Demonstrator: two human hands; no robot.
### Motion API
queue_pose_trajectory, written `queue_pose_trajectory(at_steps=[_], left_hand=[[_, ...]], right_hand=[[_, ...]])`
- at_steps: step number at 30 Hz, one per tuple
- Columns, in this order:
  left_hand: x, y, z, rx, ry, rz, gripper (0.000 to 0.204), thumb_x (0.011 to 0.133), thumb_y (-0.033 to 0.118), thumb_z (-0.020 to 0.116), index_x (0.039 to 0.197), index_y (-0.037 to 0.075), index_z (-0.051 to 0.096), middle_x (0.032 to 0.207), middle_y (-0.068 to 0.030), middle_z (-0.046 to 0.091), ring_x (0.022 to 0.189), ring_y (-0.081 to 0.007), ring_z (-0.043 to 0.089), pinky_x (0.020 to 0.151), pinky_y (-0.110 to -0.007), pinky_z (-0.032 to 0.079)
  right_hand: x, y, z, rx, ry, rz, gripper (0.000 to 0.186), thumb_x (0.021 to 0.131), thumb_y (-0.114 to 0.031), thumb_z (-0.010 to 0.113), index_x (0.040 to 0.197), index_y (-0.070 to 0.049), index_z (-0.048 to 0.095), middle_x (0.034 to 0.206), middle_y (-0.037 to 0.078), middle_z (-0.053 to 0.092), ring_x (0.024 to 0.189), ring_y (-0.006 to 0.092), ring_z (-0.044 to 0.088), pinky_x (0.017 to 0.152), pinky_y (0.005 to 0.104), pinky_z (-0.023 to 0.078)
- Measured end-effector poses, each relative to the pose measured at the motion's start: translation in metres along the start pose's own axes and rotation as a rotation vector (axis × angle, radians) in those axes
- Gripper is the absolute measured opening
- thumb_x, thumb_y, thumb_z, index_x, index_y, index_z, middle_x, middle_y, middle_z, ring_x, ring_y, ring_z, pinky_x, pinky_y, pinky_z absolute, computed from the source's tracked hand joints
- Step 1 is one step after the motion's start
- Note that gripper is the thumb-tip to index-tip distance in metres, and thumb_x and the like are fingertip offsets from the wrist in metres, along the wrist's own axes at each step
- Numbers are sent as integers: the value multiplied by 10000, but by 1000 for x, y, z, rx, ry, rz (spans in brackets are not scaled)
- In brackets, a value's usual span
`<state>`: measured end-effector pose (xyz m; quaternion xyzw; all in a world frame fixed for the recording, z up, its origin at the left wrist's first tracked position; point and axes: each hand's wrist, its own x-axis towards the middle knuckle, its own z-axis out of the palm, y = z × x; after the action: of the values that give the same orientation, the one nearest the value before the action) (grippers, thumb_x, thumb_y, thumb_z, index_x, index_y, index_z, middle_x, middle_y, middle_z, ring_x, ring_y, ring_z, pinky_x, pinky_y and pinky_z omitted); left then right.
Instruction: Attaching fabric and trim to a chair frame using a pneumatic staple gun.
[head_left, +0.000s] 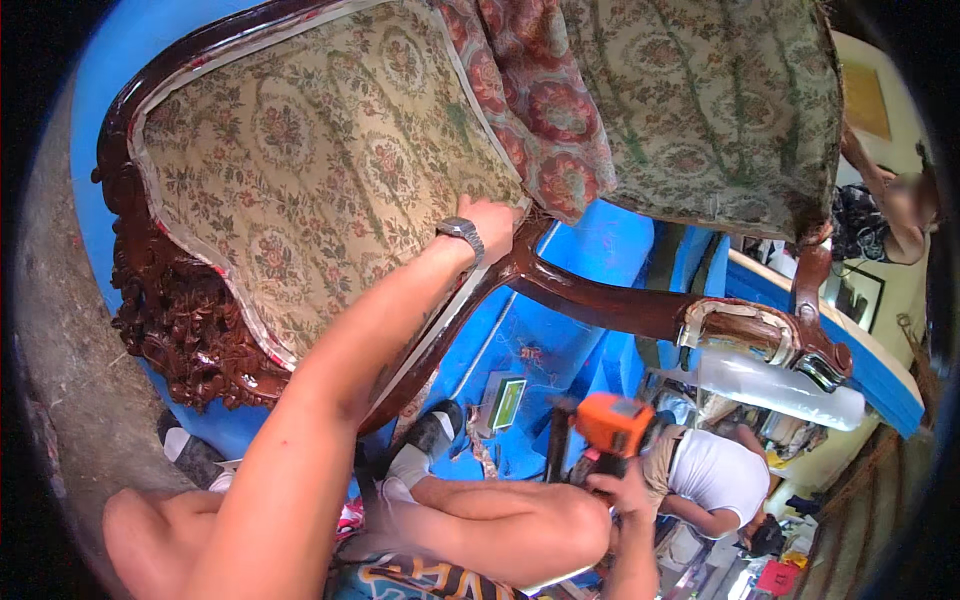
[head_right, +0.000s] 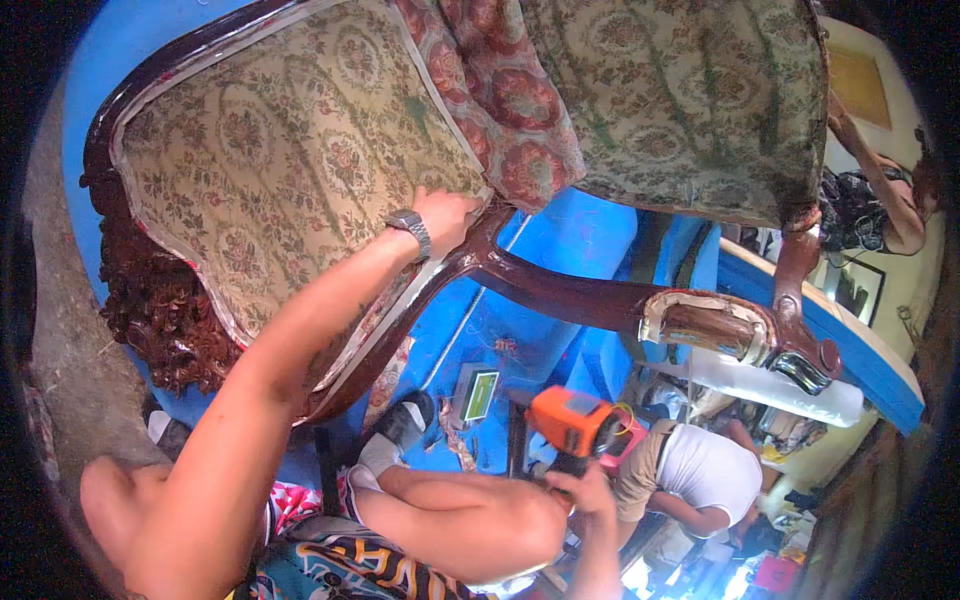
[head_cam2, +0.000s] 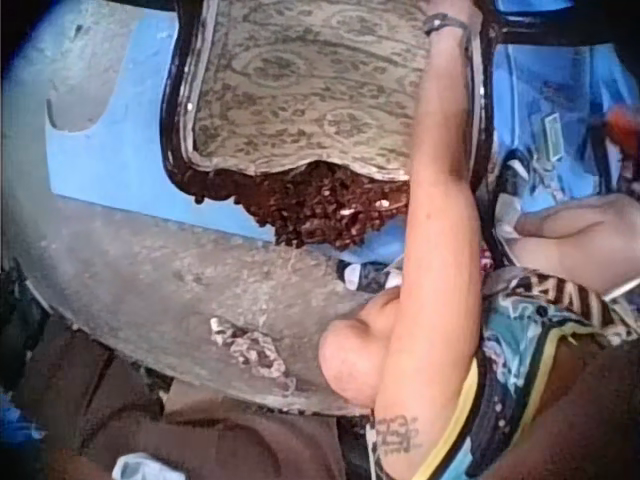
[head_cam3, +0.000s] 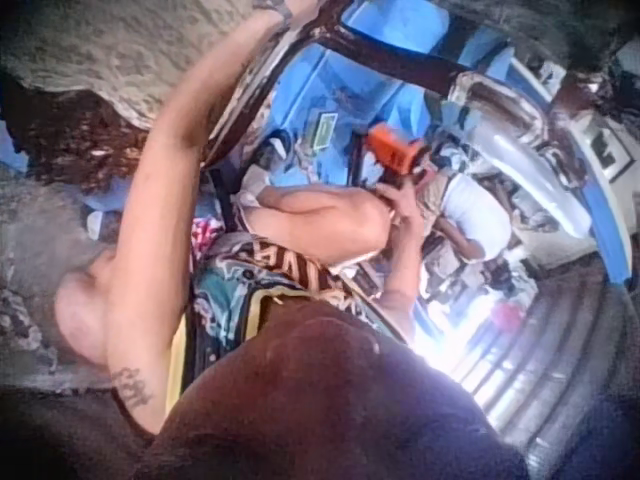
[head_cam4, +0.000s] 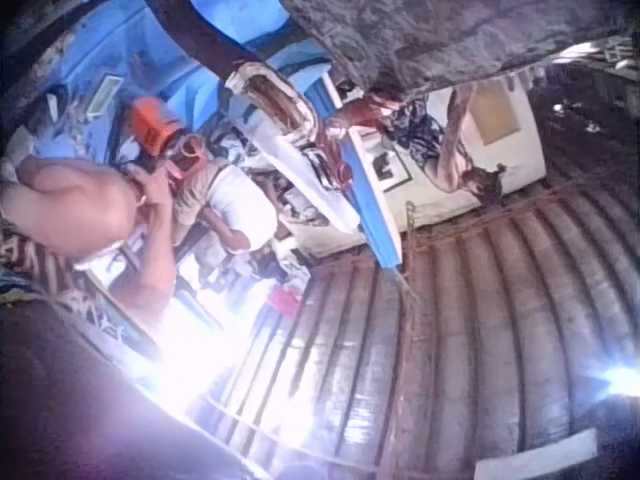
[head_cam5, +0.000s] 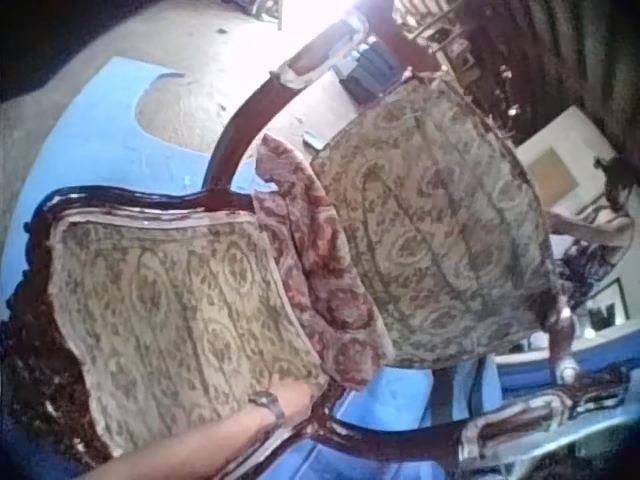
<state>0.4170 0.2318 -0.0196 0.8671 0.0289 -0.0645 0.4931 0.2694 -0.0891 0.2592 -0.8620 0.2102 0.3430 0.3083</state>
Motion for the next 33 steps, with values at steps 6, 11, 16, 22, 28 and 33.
queue_pose_trajectory(at_steps=[6, 11, 16, 22, 28, 33], left_hand=[[-20, -12, -8, -20, -53, -68, 399, 816, 110, 445, 1187, 114, 592, 1123, -159, 640, 1106, -342, 564, 930, -527, 356], [-27, 8, -13, 44, -85, -77, 381, 825, 110, 434, 1158, 99, 618, 1166, -147, 631, 1121, -339, 556, 969, -511, 333], [-29, 1, -3, -67, 13, -114, 392, 814, 94, 437, 1163, 102, 617, 1144, -147, 636, 1135, -332, 536, 987, -510, 314], [-14, 3, 15, -151, 133, -127, 418, 782, 80, 457, 1166, 109, 621, 1087, -136, 647, 1069, -317, 544, 973, -483, 320], [-2, 10, 24, -82, 233, -146, 331, 793, 87, 475, 1050, 116, 681, 973, -116, 672, 988, -298, 561, 880, -434, 351], [8, 5, 38, -141, 303, -125, 292, 803, 117, 491, 1041, 126, 659, 950, -119, 671, 974, -311, 564, 857, -440, 349]], right_hand=[[-18, -166, 43, -202, -372, -192, 327, 788, 27, 646, 1110, 8, 594, 1004, 58, 631, 796, 121, 575, 663, 267, 476], [-2, -299, 79, -587, -289, -605, 431, 767, -114, 751, 1142, -23, 560, 883, 71, 619, 712, 142, 628, 631, 293, 526], [33, -388, 146, -1110, -50, -898, 432, 780, -106, 726, 1177, -25, 576, 688, 15, 571, 513, 87, 554, 461, 269, 465], [88, -459, 153, -1646, -149, -1203, 559, 690, -15, 652, 1239, -82, 575, 730, 76, 623, 622, 157, 604, 598, 315, 511], [182, -458, 146, -1685, -308, -860, 360, 622, -1, 687, 973, -18, 606, 752, 40, 626, 706, 137, 576, 659, 318, 496], [237, -415, 108, -1597, -413, -494, 303, 654, -72, 716, 924, -19, 590, 615, 37, 611, 543, 133, 585, 523, 324, 468]])
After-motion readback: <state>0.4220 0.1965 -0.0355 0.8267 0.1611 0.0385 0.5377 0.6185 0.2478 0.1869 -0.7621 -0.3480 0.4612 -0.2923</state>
